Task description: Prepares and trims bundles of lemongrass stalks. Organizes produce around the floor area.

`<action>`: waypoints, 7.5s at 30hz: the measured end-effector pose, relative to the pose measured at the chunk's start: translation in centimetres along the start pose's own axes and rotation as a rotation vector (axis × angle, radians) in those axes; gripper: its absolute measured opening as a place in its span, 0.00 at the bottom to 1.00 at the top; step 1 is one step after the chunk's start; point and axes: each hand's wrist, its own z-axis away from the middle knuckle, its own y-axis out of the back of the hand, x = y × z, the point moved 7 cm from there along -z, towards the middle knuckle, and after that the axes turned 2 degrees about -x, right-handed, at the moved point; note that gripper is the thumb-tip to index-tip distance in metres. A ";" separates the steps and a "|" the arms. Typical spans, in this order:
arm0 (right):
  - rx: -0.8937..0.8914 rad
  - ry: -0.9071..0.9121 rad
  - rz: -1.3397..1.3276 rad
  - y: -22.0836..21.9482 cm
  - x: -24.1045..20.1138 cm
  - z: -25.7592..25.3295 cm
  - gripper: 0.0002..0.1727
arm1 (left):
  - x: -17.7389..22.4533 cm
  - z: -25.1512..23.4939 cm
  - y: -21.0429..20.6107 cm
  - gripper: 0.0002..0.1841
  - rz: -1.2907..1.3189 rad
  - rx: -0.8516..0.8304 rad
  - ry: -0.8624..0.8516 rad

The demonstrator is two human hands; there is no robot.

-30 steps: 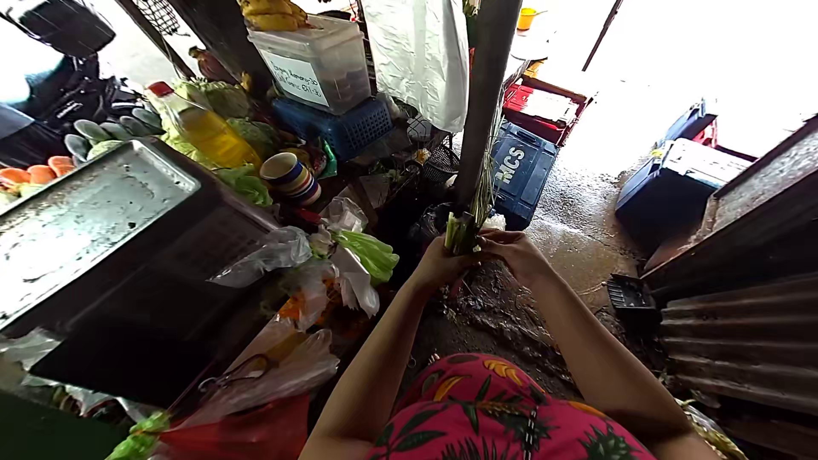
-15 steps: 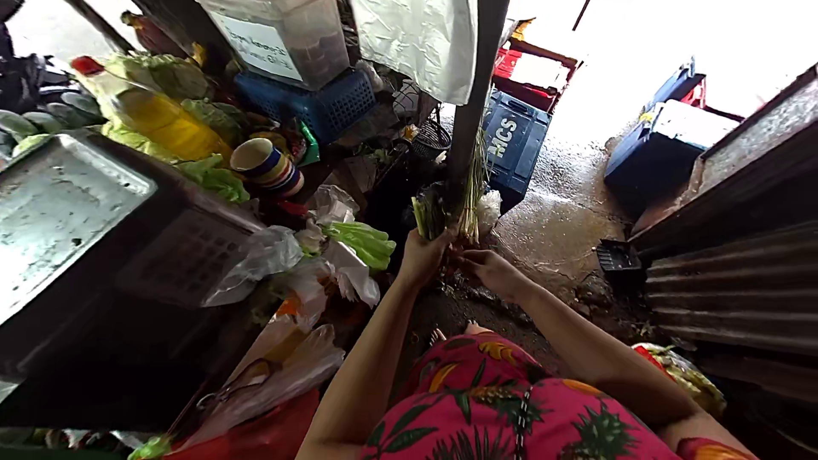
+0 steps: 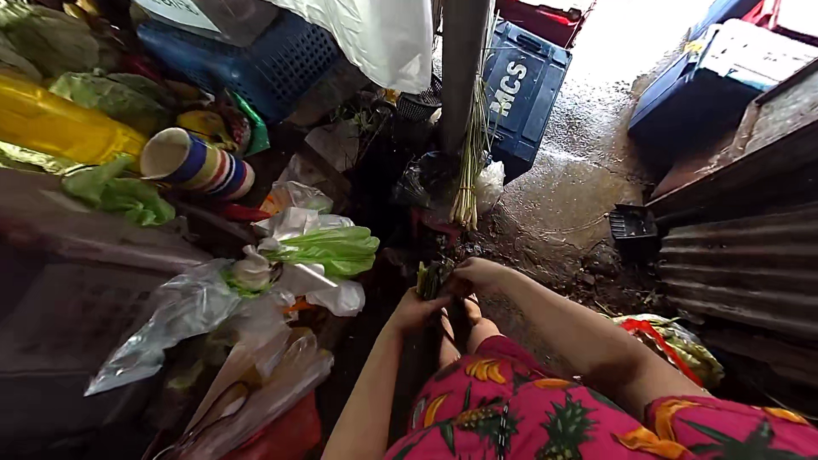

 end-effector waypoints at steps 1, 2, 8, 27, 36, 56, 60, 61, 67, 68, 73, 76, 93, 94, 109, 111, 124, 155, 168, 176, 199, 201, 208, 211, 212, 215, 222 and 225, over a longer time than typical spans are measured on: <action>0.048 0.005 -0.024 1.7 -0.1 -0.8 0.19 | -0.4 -0.7 0.1 0.17 0.081 0.039 0.003; 0.125 0.009 -0.028 3.6 -0.3 -1.6 0.19 | -0.8 -1.5 0.3 0.17 0.150 0.073 0.006; 0.694 0.061 0.230 12.5 -4.1 -5.2 0.33 | -1.8 -6.2 1.9 0.16 0.103 0.343 0.040; 0.413 0.298 -0.191 20.0 -0.6 -10.3 0.21 | -2.6 -24.0 0.3 0.29 0.406 0.342 0.197; 0.309 0.386 -0.441 18.5 0.1 -11.4 0.20 | 2.2 -22.2 1.1 0.26 0.425 0.449 -0.135; 0.659 0.328 0.086 13.7 -4.1 -9.5 0.21 | 0.3 -19.4 -2.4 0.31 0.024 0.735 -0.140; 0.641 0.325 0.110 13.3 -4.0 -9.2 0.22 | 0.3 -20.4 -1.8 0.29 0.019 0.828 -0.088; 0.620 0.320 0.139 13.0 -4.2 -9.1 0.23 | 0.3 -20.7 -1.4 0.29 0.021 0.837 -0.076; 0.531 0.405 0.355 6.7 -5.4 -8.9 0.28 | 1.0 -20.8 1.7 0.17 0.235 0.813 -0.049; 0.564 0.419 0.318 6.5 -4.8 -8.8 0.27 | 0.6 -21.2 2.3 0.19 0.301 0.809 0.008; 0.482 0.278 0.345 7.5 2.7 -8.1 0.24 | -1.7 -23.5 5.3 0.25 0.449 0.751 -0.005; 0.340 0.078 0.433 8.3 9.4 -7.3 0.24 | -1.9 -23.9 5.6 0.24 0.521 0.721 -0.004; 0.287 0.297 0.058 5.0 8.2 -1.6 0.35 | 2.1 -15.6 2.2 0.12 0.185 0.473 -0.240; 0.276 0.364 -0.044 4.3 6.6 -0.9 0.41 | 3.0 -14.4 1.2 0.11 0.172 0.439 -0.288; 0.396 0.924 0.438 3.3 -11.1 10.2 0.09 | 13.1 -2.8 -1.9 0.10 0.339 -0.066 -0.190; 0.287 0.841 0.535 3.3 -12.8 10.8 0.08 | 13.5 -1.8 -2.4 0.11 0.323 -0.151 -0.222; 0.010 0.862 0.122 1.6 -14.6 10.5 0.42 | 16.7 3.1 -1.2 0.20 -0.169 0.098 -0.535; -0.385 1.035 -0.046 -13.3 -15.4 14.8 0.11 | 13.0 16.6 -0.9 0.13 -0.111 0.277 -0.597; -0.270 0.863 -0.081 -28.0 -11.2 9.9 0.22 | 3.5 26.2 7.4 0.24 -0.312 0.747 -0.416; -0.258 0.935 0.073 -29.0 -9.9 11.7 0.17 | 2.9 27.7 8.7 0.74 -0.437 0.876 -0.583; 0.529 0.288 -0.047 5.7 22.2 20.8 0.35 | -5.4 9.6 -15.4 0.16 -0.362 0.017 -0.222; 0.633 0.095 -0.096 12.4 31.4 22.6 0.34 | -7.5 7.6 -17.5 0.19 -0.368 0.011 -0.138; 0.802 -0.643 -0.008 32.7 61.9 33.4 0.40 | -19.2 -0.8 -28.0 0.19 -0.359 0.014 0.191; 0.873 -0.803 0.085 40.2 69.1 38.1 0.41 | -25.1 -4.5 -33.6 0.22 -0.407 -0.051 0.346; 0.909 -0.826 0.093 42.5 70.9 39.4 0.42 | -26.7 -5.5 -35.4 0.21 -0.436 -0.083 0.391; 1.002 -0.895 0.145 48.6 74.7 42.9 0.44 | -30.3 -8.0 -39.5 0.20 -0.567 -0.185 0.515; 1.127 -1.048 0.346 59.6 83.5 45.9 0.42 | -38.8 -10.2 -36.2 0.33 -1.008 -0.262 0.746; 1.064 -1.094 0.419 62.2 85.6 45.8 0.41 | -41.1 -10.4 -32.9 0.32 -1.138 -0.273 0.822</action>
